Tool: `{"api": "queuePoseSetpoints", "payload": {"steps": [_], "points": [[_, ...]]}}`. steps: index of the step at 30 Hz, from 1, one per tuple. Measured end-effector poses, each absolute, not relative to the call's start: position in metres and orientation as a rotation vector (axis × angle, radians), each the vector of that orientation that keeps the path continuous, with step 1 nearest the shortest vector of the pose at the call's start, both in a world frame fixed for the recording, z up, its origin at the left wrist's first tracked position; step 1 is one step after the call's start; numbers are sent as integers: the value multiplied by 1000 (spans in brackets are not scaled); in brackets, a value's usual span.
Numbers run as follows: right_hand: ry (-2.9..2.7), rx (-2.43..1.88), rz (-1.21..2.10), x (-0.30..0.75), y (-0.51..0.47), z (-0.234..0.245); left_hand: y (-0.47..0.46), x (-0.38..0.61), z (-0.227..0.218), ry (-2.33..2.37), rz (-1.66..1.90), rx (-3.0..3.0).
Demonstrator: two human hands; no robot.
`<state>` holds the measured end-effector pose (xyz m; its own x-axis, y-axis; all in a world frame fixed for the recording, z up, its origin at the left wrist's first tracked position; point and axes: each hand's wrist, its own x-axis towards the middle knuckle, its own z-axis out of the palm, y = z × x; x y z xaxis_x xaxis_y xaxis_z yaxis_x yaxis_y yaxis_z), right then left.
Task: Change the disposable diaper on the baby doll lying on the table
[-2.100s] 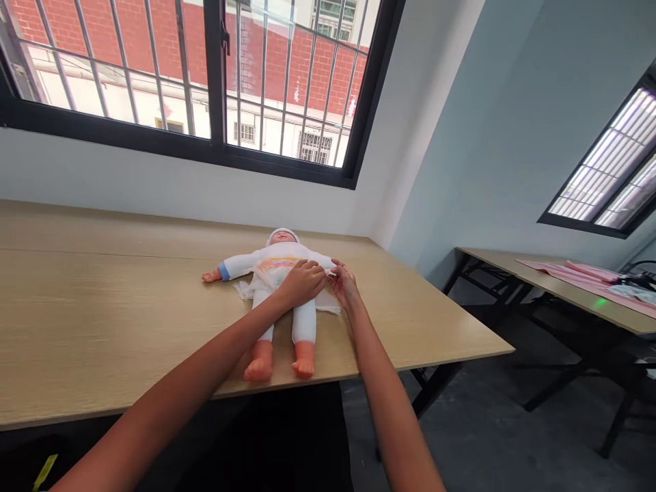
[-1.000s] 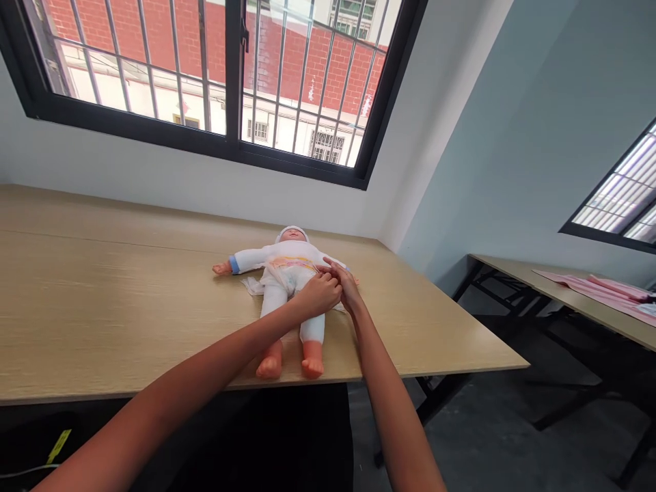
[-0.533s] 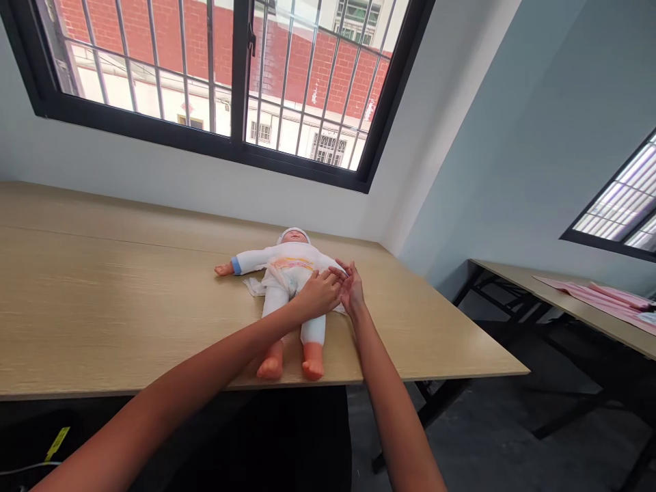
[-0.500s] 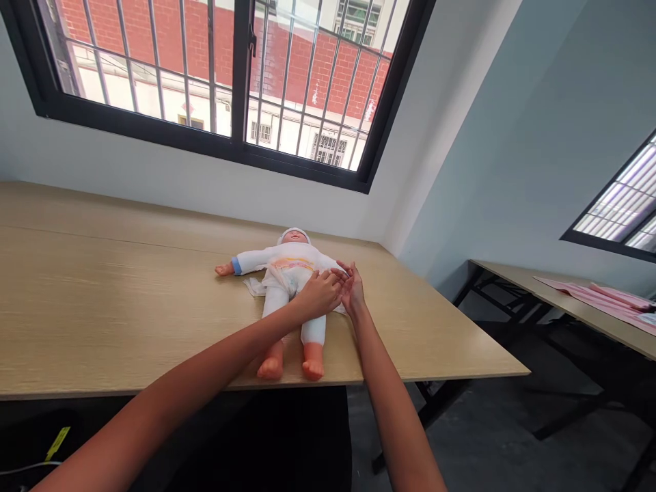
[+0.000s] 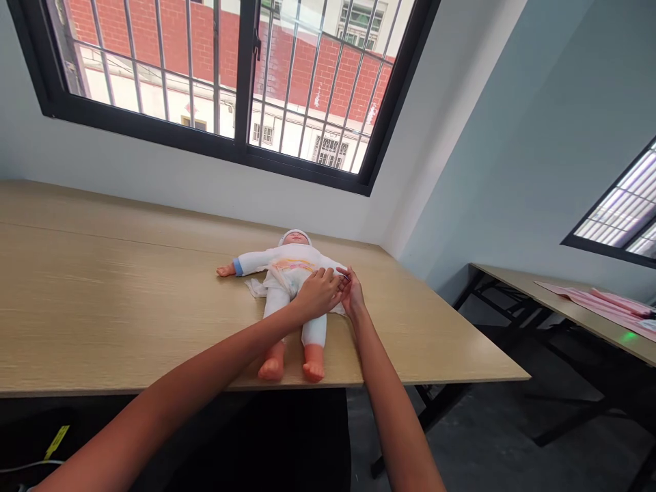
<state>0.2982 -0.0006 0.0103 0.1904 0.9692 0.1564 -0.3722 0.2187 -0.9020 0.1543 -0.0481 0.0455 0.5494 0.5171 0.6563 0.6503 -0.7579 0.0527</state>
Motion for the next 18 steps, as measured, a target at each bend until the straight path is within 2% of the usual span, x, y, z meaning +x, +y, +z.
{"api": "queuePoseSetpoints", "payload": {"steps": [5, 9, 11, 15, 18], "points": [[-907, -853, 1099, 297, 0, 9, -31, 128, 64, -985, -1315, -2584], [-910, -910, 1066, 294, -4, 12, -6, 64, 62, -1233, -1599, -2490], [-968, -983, 870, 290, -9, 15, 7, 28, 51, -1391, -1667, -2491], [-1075, -1086, 247, 261, -27, 28, 27, -20, 24, -1600, -1653, -2680], [-1420, -1080, 56, 221, -39, 46, 34, -30, 11, -1641, -1596, -2887]]}}
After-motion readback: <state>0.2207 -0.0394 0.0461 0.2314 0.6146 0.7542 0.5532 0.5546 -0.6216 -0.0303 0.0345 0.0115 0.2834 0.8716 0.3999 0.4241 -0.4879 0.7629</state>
